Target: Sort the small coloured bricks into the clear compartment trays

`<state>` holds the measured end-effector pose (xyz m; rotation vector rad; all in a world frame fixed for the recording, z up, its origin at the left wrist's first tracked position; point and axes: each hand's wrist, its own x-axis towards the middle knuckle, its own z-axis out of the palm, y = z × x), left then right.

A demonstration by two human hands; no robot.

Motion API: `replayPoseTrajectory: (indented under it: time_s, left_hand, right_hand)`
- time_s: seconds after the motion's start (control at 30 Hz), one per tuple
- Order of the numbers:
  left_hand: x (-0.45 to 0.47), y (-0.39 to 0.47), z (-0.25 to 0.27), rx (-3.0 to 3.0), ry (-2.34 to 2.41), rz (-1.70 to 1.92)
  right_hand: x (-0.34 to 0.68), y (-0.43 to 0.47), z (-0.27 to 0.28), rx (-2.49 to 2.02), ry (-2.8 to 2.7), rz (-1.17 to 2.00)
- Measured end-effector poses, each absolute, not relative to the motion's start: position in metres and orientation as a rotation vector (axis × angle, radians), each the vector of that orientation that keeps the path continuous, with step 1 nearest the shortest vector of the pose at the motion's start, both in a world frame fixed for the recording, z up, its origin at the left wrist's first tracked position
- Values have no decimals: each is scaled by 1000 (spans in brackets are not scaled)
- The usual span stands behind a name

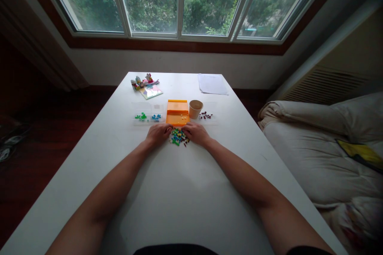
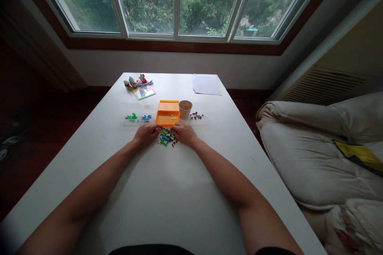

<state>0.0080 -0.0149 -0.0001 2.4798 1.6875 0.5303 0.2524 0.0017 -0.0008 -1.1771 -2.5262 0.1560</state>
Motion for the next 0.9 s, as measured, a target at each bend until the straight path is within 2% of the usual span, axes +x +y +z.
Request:
replayPoseTrajectory:
  time_s: [0.4, 0.6, 0.9]
  left_hand:
    - [10, -16, 2, 2431, 1595, 530]
    - [8, -15, 3, 2333, 1728, 658]
    - [8, -14, 3, 2321, 1762, 647]
  right_hand:
    - [248, 0, -3, -1126, -2505, 237]
    - [251, 0, 1, -1211, -2299, 192]
    - [253, 5, -3, -1332, -2163, 188]
